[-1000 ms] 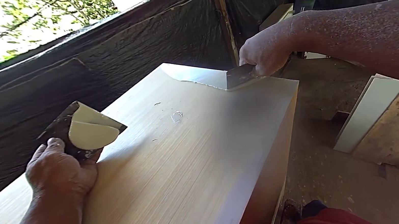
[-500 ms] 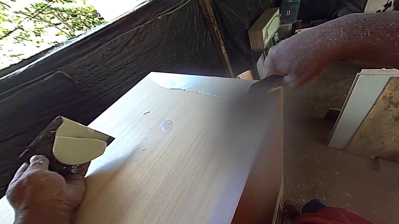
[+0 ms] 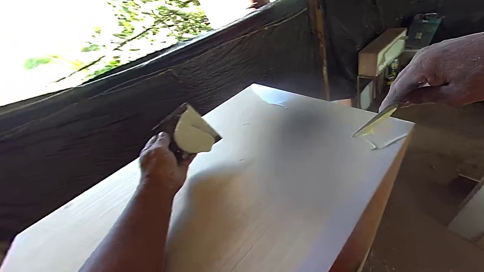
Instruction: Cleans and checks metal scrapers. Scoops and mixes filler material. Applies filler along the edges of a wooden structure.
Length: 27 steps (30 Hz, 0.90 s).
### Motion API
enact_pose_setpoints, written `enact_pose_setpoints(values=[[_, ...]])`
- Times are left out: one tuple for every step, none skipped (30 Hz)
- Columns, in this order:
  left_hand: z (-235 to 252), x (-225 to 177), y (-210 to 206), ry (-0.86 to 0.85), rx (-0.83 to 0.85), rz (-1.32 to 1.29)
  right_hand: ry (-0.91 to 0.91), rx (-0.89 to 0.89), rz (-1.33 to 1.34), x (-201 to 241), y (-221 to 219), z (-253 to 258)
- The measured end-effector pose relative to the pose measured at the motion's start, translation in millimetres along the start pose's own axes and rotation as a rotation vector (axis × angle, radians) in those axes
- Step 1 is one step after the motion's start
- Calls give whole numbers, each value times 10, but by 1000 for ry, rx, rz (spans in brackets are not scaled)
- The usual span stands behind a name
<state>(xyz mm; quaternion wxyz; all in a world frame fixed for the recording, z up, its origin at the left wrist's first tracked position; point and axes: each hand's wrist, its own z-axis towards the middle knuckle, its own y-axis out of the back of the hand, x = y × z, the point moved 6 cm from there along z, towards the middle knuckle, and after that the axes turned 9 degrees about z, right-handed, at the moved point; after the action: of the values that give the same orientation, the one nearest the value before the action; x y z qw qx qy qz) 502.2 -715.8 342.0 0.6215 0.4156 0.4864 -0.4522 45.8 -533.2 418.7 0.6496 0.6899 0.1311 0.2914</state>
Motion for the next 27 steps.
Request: enact_pose_setpoints(values=[[-20,-41,-47,0,17,2,38,-23,-22,50,34,149],[-40,-82,-98,2,41,6,71,-45,-53,111,52,320],[-58,-119,-148,5,67,8,102,-57,-84,171,52,511],[-75,-148,-197,8,92,11,136,-64,-115,232,36,718],[-92,-171,-247,7,120,16,182,-82,-150,299,14,932],[-106,-194,-290,3,154,25,224,-98,-191,376,-7,1141],[-117,-221,-327,-1,191,30,273,-119,-233,455,-25,1346],[-125,-247,-359,-1,218,35,338,-158,-263,525,-44,1544],[-127,-269,-380,-3,250,39,403,-202,-276,582,-60,1734],[-109,-281,-394,-2,276,43,463,-249,-289,625,-71,1915],[-76,-284,-405,-7,304,40,502,-285,-296,658,-76,2079],[-37,-285,-412,-12,332,39,527,-320,-304,684,-77,2227],[1,-291,-417,-12,351,43,546,-355,-307,710,-77,2358],[38,-304,-420,-14,357,57,553,-387,-309,736,-77,2469],[64,-327,-427,-10,355,75,561,-418,-304,759,-79,2564],[88,-352,-433,-7,356,91,573,-449,-298,780,-83,2644],[117,-373,-437,-12,359,100,581,-473,-302,805,-97,2711],[145,-401,-441,-24,358,101,585,-492,-316,834,-116,2768],[174,-435,-447,-45,355,99,592,-509,-334,861,-138,2814],[207,-471,-455,-72,351,93,598,-524,-353,881,-156,2846],[244,-505,-468,-97,338,83,599,-540,-366,888,-165,2864],[284,-543,-488,-123,313,66,603,-560,-368,879,-162,2871],[333,-586,-515,-143,283,51,605,-578,-369,858,-141,2875],[393,-636,-552,-160,248,42,607,-595,-371,826,-108,2879],[460,-679,-603,-169,214,44,605,-607,-378,782,-74,2884],[531,-707,-665,-176,190,57,601,-614,-384,724,-48,2887],[603,-732,-736,-180,169,73,597,-614,-389,657,-25,2889]])
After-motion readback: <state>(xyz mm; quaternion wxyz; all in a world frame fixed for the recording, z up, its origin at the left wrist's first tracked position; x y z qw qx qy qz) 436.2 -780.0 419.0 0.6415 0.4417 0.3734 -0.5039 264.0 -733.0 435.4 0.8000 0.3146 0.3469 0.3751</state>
